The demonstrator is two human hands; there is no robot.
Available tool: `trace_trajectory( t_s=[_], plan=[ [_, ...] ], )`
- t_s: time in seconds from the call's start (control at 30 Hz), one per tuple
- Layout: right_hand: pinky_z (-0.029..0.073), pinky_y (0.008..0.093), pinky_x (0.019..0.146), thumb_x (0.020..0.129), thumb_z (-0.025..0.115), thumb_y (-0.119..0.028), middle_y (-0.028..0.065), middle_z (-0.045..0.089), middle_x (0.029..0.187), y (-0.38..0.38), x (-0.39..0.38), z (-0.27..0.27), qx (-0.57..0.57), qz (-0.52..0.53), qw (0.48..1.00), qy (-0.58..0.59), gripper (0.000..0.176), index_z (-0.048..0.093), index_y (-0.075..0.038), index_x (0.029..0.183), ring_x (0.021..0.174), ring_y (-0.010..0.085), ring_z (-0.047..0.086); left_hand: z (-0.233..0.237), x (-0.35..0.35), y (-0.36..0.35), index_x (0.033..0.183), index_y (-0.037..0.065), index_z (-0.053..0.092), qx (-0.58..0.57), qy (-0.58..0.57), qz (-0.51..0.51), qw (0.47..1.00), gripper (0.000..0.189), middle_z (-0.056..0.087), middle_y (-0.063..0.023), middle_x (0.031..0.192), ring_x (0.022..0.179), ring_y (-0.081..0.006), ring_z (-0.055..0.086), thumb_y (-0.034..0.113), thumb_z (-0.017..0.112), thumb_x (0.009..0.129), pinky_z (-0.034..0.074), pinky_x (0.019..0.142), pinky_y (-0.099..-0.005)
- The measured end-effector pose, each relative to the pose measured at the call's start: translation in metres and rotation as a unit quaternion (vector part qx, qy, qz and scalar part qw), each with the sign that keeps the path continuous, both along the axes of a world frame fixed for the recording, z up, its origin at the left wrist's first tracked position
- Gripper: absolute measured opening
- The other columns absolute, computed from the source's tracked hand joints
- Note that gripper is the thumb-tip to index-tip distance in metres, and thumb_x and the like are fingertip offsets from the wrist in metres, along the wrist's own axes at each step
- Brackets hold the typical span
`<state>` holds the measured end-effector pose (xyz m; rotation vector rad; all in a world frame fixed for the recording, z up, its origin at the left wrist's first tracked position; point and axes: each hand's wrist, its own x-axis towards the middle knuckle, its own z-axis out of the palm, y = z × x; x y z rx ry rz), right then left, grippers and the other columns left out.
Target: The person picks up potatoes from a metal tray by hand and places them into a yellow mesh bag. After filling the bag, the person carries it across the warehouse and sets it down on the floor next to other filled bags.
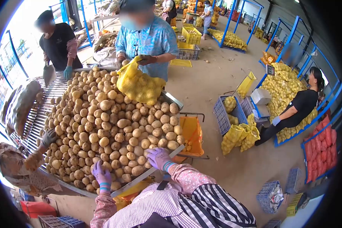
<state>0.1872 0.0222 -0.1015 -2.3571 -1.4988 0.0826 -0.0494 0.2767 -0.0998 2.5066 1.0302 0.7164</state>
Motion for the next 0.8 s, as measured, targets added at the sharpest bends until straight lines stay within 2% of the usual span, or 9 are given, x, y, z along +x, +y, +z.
trace_trajectory(
  t_s=[0.13, 0.33, 0.4, 0.47, 0.57, 0.63, 0.67, 0.73, 0.8],
  plan=[
    [0.043, 0.0439, 0.103, 0.097, 0.059, -0.033, 0.0016, 0.059, 0.139, -0.001, 0.001, 0.001, -0.025, 0.008, 1.0, 0.016, 0.024, 0.07, -0.019, 0.113, 0.121, 0.0245, 0.057, -0.004, -0.002, 0.009, 0.125, 0.008, 0.065, 0.011, -0.005, -0.01, 1.0, 0.044, 0.062, -0.0179, 0.128, 0.123, -0.0397, 0.055, 0.01, 0.072, 0.082, 0.039, 0.109, -0.0499],
    [0.043, 0.0455, 0.103, 0.091, 0.064, -0.03, 0.0043, 0.064, 0.133, 0.004, 0.002, -0.001, 0.015, -0.003, 1.0, 0.002, 0.019, 0.071, -0.018, 0.104, 0.115, 0.0264, 0.06, 0.007, 0.007, 0.035, 0.099, 0.005, 0.072, -0.143, -0.059, 0.006, 0.988, 0.022, 0.069, -0.0143, 0.108, 0.108, -0.033, 0.063, 0.016, 0.078, 0.081, 0.049, 0.099, -0.0424],
    [0.044, 0.0454, 0.101, 0.091, 0.064, -0.03, 0.0034, 0.064, 0.133, 0.006, 0.001, -0.001, 0.018, -0.006, 1.0, 0.006, 0.019, 0.072, -0.018, 0.103, 0.115, 0.026, 0.06, 0.01, 0.017, 0.039, 0.094, 0.004, 0.072, -0.195, -0.124, 0.025, 0.973, 0.018, 0.07, -0.0138, 0.105, 0.103, -0.0304, 0.066, 0.017, 0.077, 0.083, 0.052, 0.096, -0.0402],
    [0.044, 0.0455, 0.1, 0.091, 0.065, -0.03, 0.0034, 0.064, 0.132, 0.006, 0.001, 0.008, 0.004, -0.001, 1.0, 0.0, 0.019, 0.072, -0.018, 0.103, 0.115, 0.0259, 0.059, 0.022, 0.034, 0.046, 0.092, 0.003, 0.072, -0.175, -0.143, 0.035, 0.974, 0.016, 0.071, -0.0137, 0.104, 0.103, -0.0296, 0.067, 0.016, 0.076, 0.083, 0.053, 0.095, -0.0392],
    [0.044, 0.0458, 0.1, 0.091, 0.065, -0.03, 0.0032, 0.064, 0.132, 0.008, 0.002, 0.011, 0.006, 0.001, 1.0, 0.009, 0.018, 0.072, -0.019, 0.103, 0.114, 0.0258, 0.059, 0.03, 0.067, 0.083, 0.109, 0.007, 0.071, -0.057, -0.127, -0.01, 0.99, 0.029, 0.068, -0.0136, 0.119, 0.11, -0.0328, 0.066, 0.013, 0.075, 0.081, 0.052, 0.099, -0.0411],
    [0.044, 0.0457, 0.1, 0.091, 0.065, -0.03, 0.0032, 0.064, 0.133, 0.009, 0.003, 0.011, 0.012, 0.004, 1.0, 0.012, 0.018, 0.072, -0.019, 0.103, 0.114, 0.0256, 0.059, 0.055, 0.091, 0.101, 0.126, 0.015, 0.064, 0.034, -0.012, -0.022, 0.999, 0.045, 0.061, -0.0116, 0.132, 0.112, -0.0333, 0.065, 0.014, 0.074, 0.082, 0.052, 0.099, -0.0426],
    [0.044, 0.0455, 0.1, 0.091, 0.065, -0.03, 0.0031, 0.064, 0.133, 0.007, 0.003, 0.011, 0.018, 0.004, 1.0, 0.014, 0.018, 0.072, -0.019, 0.103, 0.114, 0.0254, 0.059, 0.053, 0.101, 0.117, 0.137, 0.02, 0.058, 0.013, 0.064, -0.034, 0.997, 0.061, 0.056, -0.0109, 0.14, 0.117, -0.0323, 0.064, 0.015, 0.074, 0.079, 0.052, 0.1, -0.0437],
    [0.043, 0.0456, 0.1, 0.091, 0.064, -0.03, 0.0033, 0.064, 0.133, 0.007, 0.003, 0.008, 0.012, 0.001, 1.0, 0.015, 0.018, 0.071, -0.019, 0.103, 0.114, 0.0253, 0.059, 0.062, 0.121, 0.131, 0.145, 0.019, 0.052, -0.069, 0.238, -0.009, 0.969, 0.072, 0.057, -0.0127, 0.14, 0.124, -0.0338, 0.061, 0.016, 0.074, 0.077, 0.052, 0.102, -0.0444],
    [0.043, 0.0456, 0.1, 0.091, 0.064, -0.03, 0.0034, 0.064, 0.133, 0.007, 0.005, 0.004, 0.008, -0.002, 1.0, 0.014, 0.018, 0.071, -0.019, 0.104, 0.114, 0.0252, 0.059, 0.061, 0.128, 0.138, 0.151, 0.021, 0.047, -0.079, 0.272, -0.014, 0.959, 0.079, 0.055, -0.0122, 0.145, 0.128, -0.0334, 0.06, 0.018, 0.073, 0.077, 0.052, 0.103, -0.0444]
  ],
)
